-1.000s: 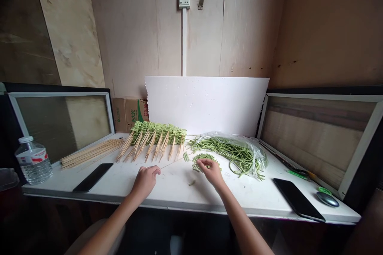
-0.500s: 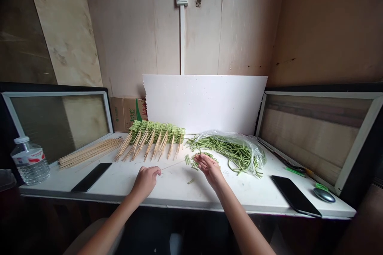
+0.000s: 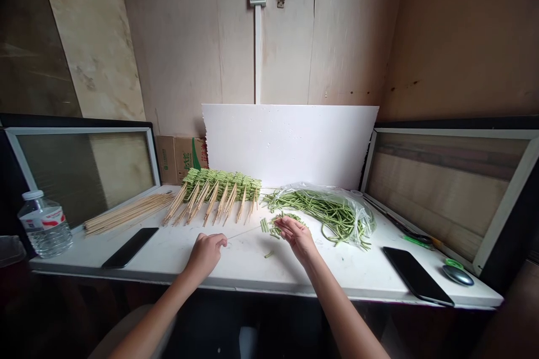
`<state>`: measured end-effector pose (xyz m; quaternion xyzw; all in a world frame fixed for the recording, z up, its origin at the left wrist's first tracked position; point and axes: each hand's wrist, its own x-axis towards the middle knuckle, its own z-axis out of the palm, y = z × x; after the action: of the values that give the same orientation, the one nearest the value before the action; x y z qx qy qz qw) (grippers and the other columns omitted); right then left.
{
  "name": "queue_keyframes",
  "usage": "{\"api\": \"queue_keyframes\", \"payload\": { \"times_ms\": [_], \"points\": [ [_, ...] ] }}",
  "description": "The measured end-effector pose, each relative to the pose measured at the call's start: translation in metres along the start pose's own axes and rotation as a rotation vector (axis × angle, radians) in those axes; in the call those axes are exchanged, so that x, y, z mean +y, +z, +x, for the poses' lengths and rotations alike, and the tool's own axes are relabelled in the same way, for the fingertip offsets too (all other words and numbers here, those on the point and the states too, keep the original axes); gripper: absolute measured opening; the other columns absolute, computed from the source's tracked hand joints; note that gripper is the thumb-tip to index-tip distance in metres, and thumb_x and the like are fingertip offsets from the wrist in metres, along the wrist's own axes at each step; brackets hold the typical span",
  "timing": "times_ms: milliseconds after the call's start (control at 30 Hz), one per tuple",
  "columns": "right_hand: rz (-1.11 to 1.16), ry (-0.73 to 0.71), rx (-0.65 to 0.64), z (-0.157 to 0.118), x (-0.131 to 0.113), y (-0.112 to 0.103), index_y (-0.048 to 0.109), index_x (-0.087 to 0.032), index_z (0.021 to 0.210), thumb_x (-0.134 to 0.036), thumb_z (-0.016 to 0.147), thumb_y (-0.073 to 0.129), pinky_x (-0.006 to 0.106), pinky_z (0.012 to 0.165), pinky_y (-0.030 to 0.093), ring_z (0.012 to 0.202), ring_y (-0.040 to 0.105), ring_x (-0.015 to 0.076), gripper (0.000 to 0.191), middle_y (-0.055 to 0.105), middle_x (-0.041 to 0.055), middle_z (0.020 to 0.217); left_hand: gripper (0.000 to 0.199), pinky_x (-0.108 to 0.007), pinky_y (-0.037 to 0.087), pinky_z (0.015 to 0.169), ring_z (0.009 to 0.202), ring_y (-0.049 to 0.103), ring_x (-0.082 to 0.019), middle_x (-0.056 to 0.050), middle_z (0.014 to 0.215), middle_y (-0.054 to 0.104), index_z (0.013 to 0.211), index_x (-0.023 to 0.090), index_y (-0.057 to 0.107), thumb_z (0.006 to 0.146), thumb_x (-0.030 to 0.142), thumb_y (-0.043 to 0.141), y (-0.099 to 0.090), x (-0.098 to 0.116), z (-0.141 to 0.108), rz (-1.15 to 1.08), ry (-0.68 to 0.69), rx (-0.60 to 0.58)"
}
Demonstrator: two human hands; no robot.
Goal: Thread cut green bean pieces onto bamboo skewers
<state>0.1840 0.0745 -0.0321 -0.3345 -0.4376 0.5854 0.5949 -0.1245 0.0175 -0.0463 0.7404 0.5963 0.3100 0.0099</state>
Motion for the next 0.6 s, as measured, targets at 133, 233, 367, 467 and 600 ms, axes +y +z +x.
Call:
{"api": "queue_keyframes", "payload": {
  "times_ms": [133, 233, 367, 467, 600],
  "points": [
    [-0.018, -0.007, -0.018, 0.0, 0.003, -0.002, 0.08, -0.021, 0.092, -0.048, 0.072, 0.089, 0.032, 0.077, 0.063, 0.117, 0.07, 0.0328, 0.035, 0.079, 0.0112, 0.109, 0.037, -0.034, 0.037, 0.081, 0.076, 0.062, -0.021, -0.001, 0.085, 0.079, 0.083, 0.023, 0.072, 0.091, 0.0, 0.044, 0.0, -0.003, 0.001, 0.013, 0.008, -0.001],
    [-0.057, 0.005, -0.033, -0.001, 0.005, 0.0, 0.081, -0.022, 0.092, -0.048, 0.073, 0.088, 0.035, 0.084, 0.062, 0.116, 0.071, 0.032, 0.033, 0.08, 0.0095, 0.106, 0.038, -0.033, 0.037, 0.08, 0.075, 0.061, -0.021, -0.001, 0.086, 0.079, 0.083, 0.023, 0.072, 0.089, -0.002, 0.043, -0.001, -0.006, 0.001, 0.028, 0.021, -0.008],
    [-0.081, 0.021, -0.041, -0.006, 0.0, 0.006, 0.082, -0.022, 0.094, -0.05, 0.073, 0.088, 0.034, 0.09, 0.06, 0.116, 0.071, 0.0308, 0.035, 0.08, 0.0096, 0.107, 0.037, -0.033, 0.037, 0.079, 0.077, 0.059, -0.022, -0.001, 0.085, 0.079, 0.083, 0.023, 0.072, 0.09, -0.001, 0.044, -0.003, -0.008, 0.002, 0.043, 0.007, -0.009],
    [-0.109, 0.01, -0.025, -0.008, -0.008, 0.01, 0.082, -0.02, 0.097, -0.052, 0.075, 0.087, 0.033, 0.087, 0.059, 0.113, 0.072, 0.0305, 0.039, 0.079, 0.0122, 0.11, 0.037, -0.032, 0.037, 0.078, 0.078, 0.059, -0.023, -0.001, 0.085, 0.079, 0.084, 0.023, 0.073, 0.091, 0.001, 0.044, -0.006, -0.005, 0.002, 0.033, -0.007, -0.001],
    [-0.155, -0.061, 0.036, -0.009, -0.012, 0.012, 0.082, -0.019, 0.094, -0.055, 0.073, 0.087, 0.036, 0.084, 0.059, 0.107, 0.073, 0.0318, 0.042, 0.08, 0.0139, 0.105, 0.038, -0.033, 0.037, 0.078, 0.078, 0.059, -0.023, -0.002, 0.084, 0.078, 0.084, 0.023, 0.073, 0.091, 0.001, 0.044, -0.006, -0.003, 0.002, 0.019, -0.002, 0.01]
  ]
}}
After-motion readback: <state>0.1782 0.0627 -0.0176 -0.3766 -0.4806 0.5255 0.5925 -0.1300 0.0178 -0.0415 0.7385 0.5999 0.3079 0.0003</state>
